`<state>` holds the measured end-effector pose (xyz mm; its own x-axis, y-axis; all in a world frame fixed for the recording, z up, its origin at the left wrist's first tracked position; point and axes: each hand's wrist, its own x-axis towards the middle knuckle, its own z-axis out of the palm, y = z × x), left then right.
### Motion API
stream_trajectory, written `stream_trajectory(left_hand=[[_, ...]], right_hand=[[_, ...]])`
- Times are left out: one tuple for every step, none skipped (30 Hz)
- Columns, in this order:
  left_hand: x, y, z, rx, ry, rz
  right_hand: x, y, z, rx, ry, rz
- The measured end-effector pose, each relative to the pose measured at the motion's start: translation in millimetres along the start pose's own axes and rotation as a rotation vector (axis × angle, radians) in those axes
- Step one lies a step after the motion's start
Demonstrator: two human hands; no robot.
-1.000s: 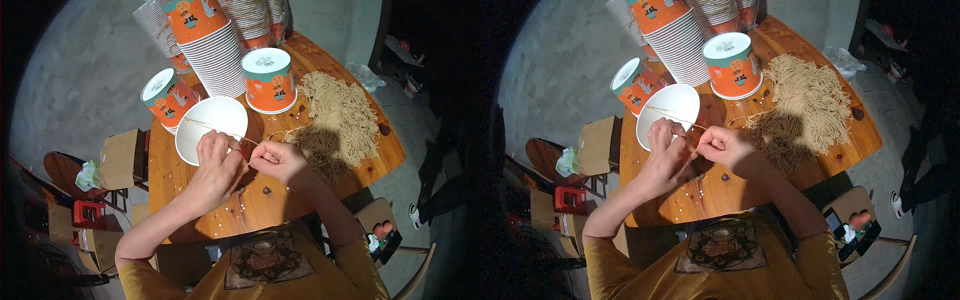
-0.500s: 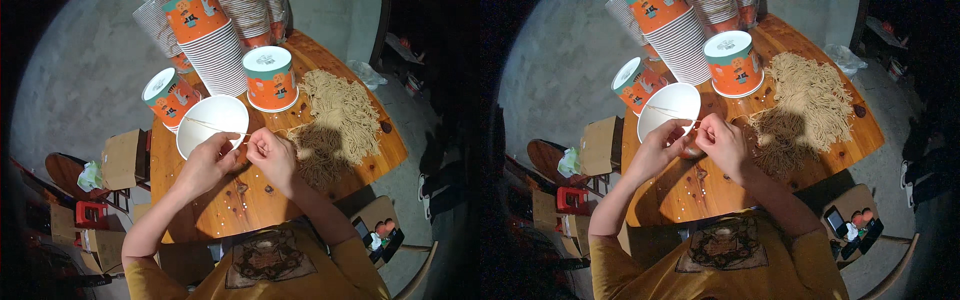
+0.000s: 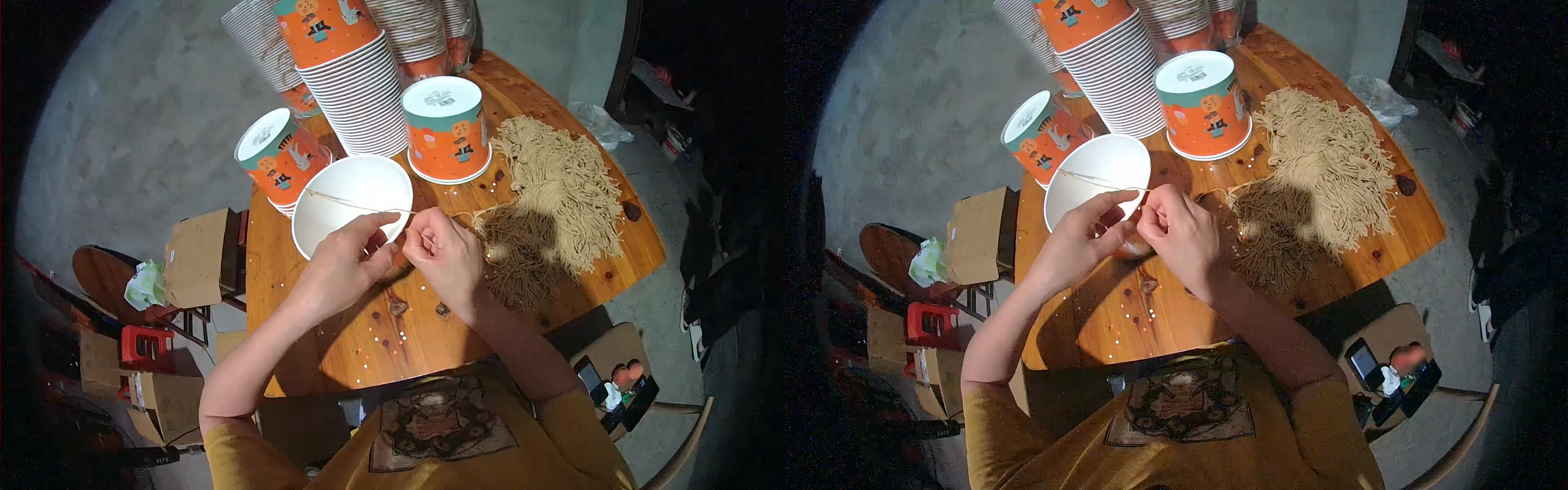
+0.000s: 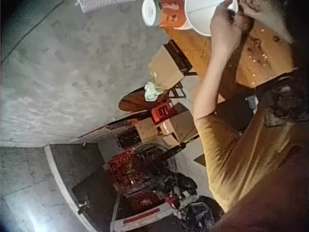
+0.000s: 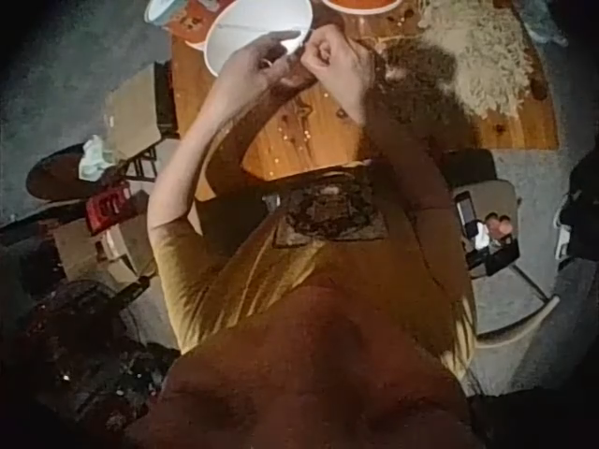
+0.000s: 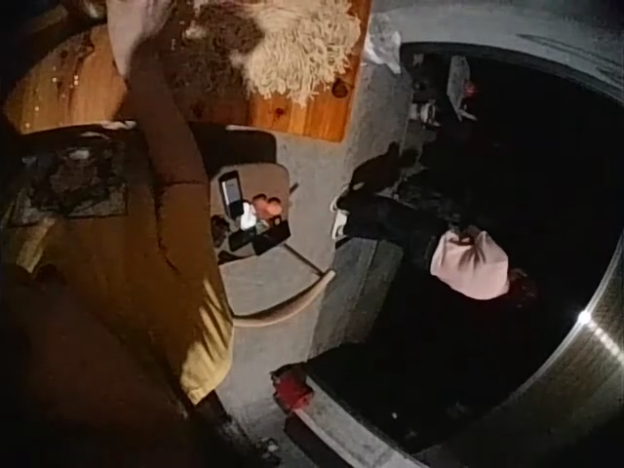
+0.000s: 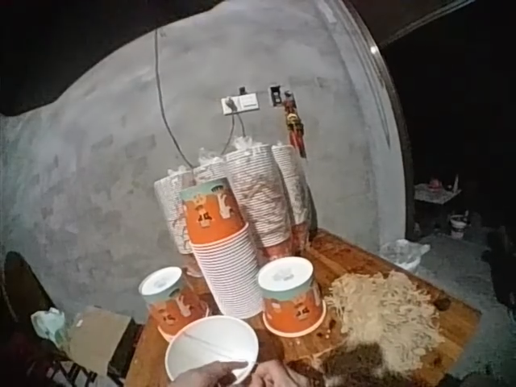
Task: The recorder is sorting rubber bands and preparing stacks of themed paper cups for packaging on a wooden table.
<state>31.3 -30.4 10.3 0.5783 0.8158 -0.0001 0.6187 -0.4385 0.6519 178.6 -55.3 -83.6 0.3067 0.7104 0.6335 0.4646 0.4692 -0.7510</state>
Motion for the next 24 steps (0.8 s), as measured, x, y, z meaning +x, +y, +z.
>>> stream_trajectory(left_hand=[[-0.1,-0.1,-0.4,0.000,-0.003,0.003],[0.1,-1.0,-0.6,-0.001,-0.001,0.003],[0.6,-2.6,-0.9,0.004,-0.016,0.017],[1.1,-4.3,-1.2,0.009,-0.032,0.031],[2.1,-5.7,-2.1,0.008,-0.031,0.031],[3.9,-7.2,-3.5,-0.076,-0.079,0.016],[5.6,-8.1,-5.5,-0.159,-0.126,0.003],[8.7,-10.2,-7.6,-0.160,-0.125,0.004],[13.0,-12.9,-9.7,-0.269,-0.181,-0.057],[16.4,-14.6,-11.9,-0.376,-0.234,-0.120],[18.7,-10.2,-13.6,-0.412,-0.271,-0.164],[23.9,-15.3,-12.9,-0.413,-0.270,-0.164],[29.9,-22.2,-11.0,-0.377,-0.288,-0.107],[33.9,-27.3,-10.1,-0.340,-0.306,-0.051],[36.2,-31.2,-10.1,-0.341,-0.302,-0.050],[39.9,-31.5,-8.6,-0.324,-0.318,-0.050],[42.2,-31.0,-7.3,-0.307,-0.334,-0.050],[42.8,-29.4,-6.5,-0.309,-0.333,-0.048],[43.2,-27.8,-5.9,-0.297,-0.332,-0.025],[43.4,-27.1,-5.5,-0.285,-0.331,-0.001],[43.0,-27.6,-4.9,-0.287,-0.330,-0.002],[41.4,-27.3,-4.5,-0.283,-0.303,-0.014],[40.5,-26.9,-4.5,-0.279,-0.276,-0.026],[40.1,-26.6,-5.6,-0.280,-0.274,-0.025]], right_hand=[[-0.6,1.3,1.3,-0.003,0.005,-0.013],[-0.9,2.1,2.3,-0.006,0.010,-0.026],[-0.9,2.4,3.1,-0.006,0.008,-0.026],[-1.3,2.7,4.0,-0.005,0.010,-0.031],[-1.6,2.9,4.5,-0.006,0.012,-0.036],[-1.6,2.9,4.2,-0.007,0.011,-0.035],[-1.4,1.8,3.3,0.001,0.003,-0.027],[-1.3,1.3,2.4,0.008,-0.005,-0.019],[-1.6,2.1,2.1,0.006,-0.005,-0.020],[-2.1,3.8,3.4,0.000,-0.005,-0.023],[-2.4,4.8,4.1,-0.005,-0.004,-0.026],[-2.2,3.5,3.4,-0.005,-0.006,-0.027],[-1.7,0.0,1.7,0.000,-0.015,-0.028],[-1.5,-2.4,0.7,0.004,-0.025,-0.030],[-1.9,-2.4,1.3,0.005,-0.027,-0.033],[-2.4,0.3,1.3,0.009,-0.038,-0.022],[-2.6,1.8,0.8,0.013,-0.048,-0.011],[-2.2,0.7,-1.0,0.011,-0.049,-0.012],[-1.6,-1.3,-3.1,0.011,-0.064,-0.004],[-1.2,-2.0,-4.3,0.012,-0.079,0.003],[-1.1,-0.8,-4.3,0.011,-0.081,0.003],[-1.3,-0.4,-4.5,0.049,-0.109,0.056],[-1.1,-0.2,-5.2,0.086,-0.137,0.108],[-0.3,0.3,-7.4,0.085,-0.138,0.107]])
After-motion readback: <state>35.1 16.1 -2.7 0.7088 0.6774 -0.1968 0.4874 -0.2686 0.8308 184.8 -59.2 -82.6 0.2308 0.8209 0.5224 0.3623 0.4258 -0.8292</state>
